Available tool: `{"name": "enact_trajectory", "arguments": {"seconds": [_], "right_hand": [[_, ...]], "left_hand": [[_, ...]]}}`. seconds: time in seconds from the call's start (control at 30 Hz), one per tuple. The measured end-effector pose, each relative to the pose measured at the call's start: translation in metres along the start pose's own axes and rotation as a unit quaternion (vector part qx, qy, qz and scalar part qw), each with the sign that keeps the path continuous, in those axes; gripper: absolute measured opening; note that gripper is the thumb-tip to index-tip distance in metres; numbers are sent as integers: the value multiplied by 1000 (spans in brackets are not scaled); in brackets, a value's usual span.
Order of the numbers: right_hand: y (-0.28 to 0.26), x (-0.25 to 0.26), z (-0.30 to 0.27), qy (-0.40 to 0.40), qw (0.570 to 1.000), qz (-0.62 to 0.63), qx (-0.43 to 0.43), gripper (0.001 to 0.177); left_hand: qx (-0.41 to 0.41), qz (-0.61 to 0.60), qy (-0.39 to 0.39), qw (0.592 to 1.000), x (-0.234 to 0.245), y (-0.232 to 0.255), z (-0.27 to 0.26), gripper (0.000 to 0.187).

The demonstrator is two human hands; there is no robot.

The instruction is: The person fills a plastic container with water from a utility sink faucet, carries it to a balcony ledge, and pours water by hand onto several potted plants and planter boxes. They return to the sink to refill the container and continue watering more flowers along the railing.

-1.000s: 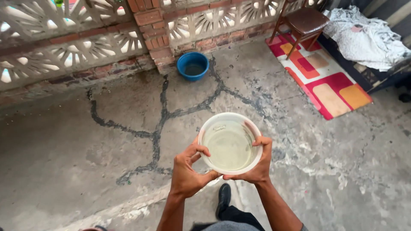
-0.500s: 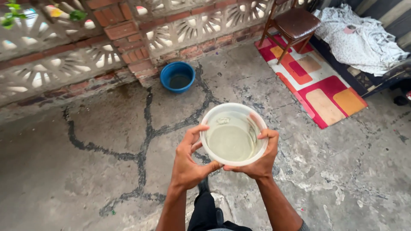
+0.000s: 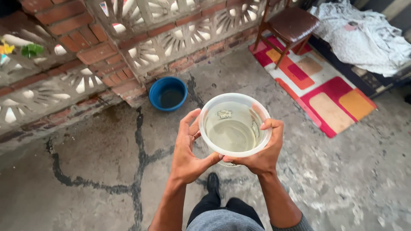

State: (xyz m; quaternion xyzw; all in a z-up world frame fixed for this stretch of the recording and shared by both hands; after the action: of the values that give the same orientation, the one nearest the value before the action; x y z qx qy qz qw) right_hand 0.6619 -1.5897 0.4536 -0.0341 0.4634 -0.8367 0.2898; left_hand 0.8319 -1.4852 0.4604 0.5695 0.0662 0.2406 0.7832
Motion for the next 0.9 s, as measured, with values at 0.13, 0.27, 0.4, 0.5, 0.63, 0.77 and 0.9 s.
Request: {"name": "enact_trajectory", "arguments": {"seconds": [0.13,0.27,0.4,0.5,0.63,0.77,0.9], "right_hand": [[36,3,61,-1,1000,6,9,102],[66,3,120,-14,999,40,3,102],[101,10,180,-29,999,-2,17,104],[131,17,224,-45,999,-3,17,104],[173,31,280,-59,998,26,-4,104],[208,37,345,-83,996,28,-22,103],[243,43,403,-120,992,30,-27,102]], "left_hand": [[9,6,-2,1000,1,-20,67,109],[-3,-22,18,1000,2,-37,127,110],[-1,-48,41,998,1,-58,188,114],[-6,-53,61,997,-4,-81,232,115],[-5,-64,83,994,-16,-113,286,117],[8,-77,119,990,-19,-134,347,121],[32,-75,148,986,-22,-154,399,123]]}}
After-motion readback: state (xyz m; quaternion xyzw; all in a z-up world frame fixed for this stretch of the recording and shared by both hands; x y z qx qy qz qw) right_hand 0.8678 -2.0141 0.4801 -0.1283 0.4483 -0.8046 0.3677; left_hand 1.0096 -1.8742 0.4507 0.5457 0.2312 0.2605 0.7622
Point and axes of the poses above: each hand's wrist, its own z-axis towards the middle knuckle, its own x-axis out of the back of the hand, y = z × x, the point moved 8 cm from there along z, towards the middle knuckle, and after that the axes turned 13 degrees about z, right-handed, at the moved point
